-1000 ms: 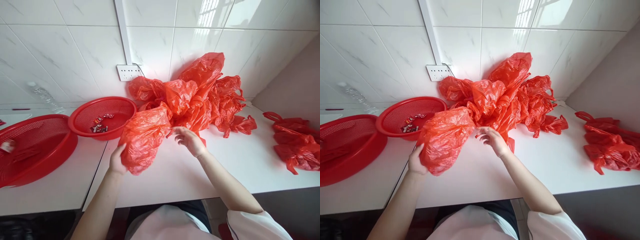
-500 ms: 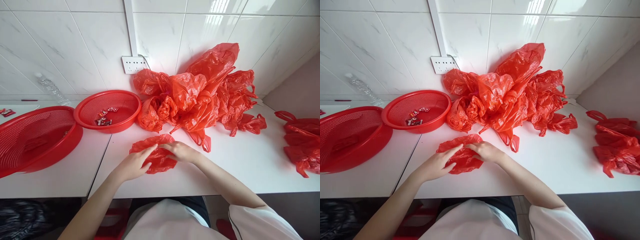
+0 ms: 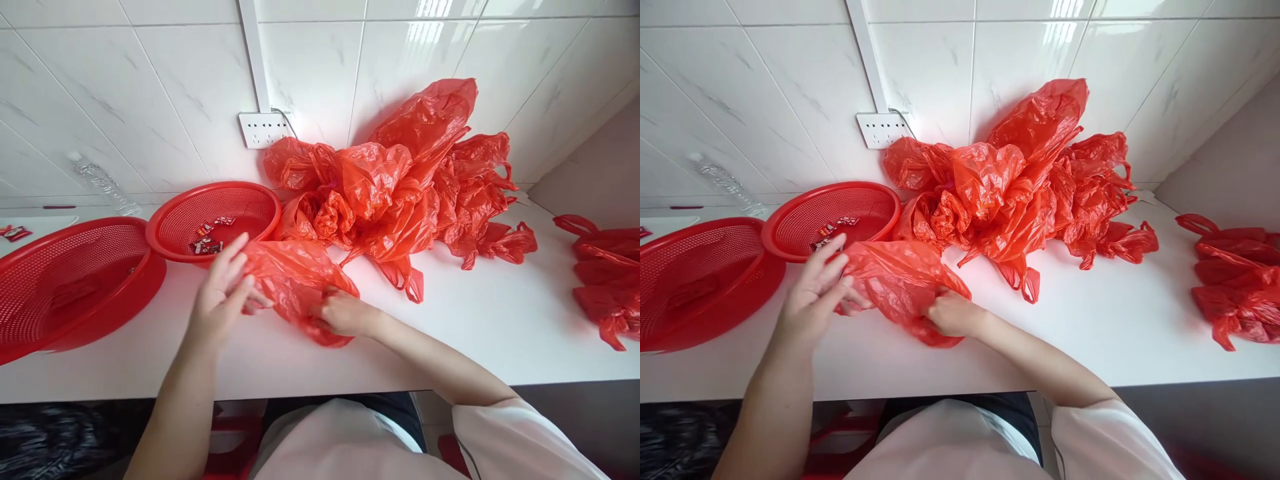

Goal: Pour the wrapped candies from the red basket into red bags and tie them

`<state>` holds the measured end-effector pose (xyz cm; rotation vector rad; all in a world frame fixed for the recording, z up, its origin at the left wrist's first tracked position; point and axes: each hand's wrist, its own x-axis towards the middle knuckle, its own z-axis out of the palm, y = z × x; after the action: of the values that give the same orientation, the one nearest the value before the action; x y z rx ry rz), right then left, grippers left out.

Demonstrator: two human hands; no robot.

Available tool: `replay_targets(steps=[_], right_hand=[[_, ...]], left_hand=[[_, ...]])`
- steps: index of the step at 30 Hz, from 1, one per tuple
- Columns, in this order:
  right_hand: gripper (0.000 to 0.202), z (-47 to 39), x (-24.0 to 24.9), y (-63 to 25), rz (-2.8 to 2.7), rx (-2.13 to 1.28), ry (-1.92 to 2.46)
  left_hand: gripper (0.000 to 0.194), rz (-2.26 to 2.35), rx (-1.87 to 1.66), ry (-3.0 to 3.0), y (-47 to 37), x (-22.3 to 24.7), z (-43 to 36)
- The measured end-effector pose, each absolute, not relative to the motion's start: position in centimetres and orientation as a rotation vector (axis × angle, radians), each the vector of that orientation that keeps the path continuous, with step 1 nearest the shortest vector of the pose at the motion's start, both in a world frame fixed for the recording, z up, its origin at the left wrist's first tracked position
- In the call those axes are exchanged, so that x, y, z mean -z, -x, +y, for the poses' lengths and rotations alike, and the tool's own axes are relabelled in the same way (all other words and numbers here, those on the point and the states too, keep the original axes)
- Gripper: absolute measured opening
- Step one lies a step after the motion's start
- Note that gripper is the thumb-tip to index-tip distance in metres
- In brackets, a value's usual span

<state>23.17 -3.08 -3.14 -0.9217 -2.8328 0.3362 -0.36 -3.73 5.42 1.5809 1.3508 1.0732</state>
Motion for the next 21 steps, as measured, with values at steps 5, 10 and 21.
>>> replay_targets(steps=[5, 10, 21], right_hand=[[0.019, -2.6, 0.6, -25.7, -2.705, -0.506, 0.793], [0.016, -1.9, -1.9, -26.7, -2.498, -0.777, 0.578], [0.046, -1.6, -5.3, -33.8, -2.211, -1.299, 0.804]], left_hand=[[0.030, 2.183, -1.283, -1.973, 2.3, -6.6, -3.1], [0.019, 1.299, -0.736, -2.738, -3.1, -6.2, -5.5], [0.016, 1.401, -0.155, -2.411, -4.2, 2.2, 0.0]])
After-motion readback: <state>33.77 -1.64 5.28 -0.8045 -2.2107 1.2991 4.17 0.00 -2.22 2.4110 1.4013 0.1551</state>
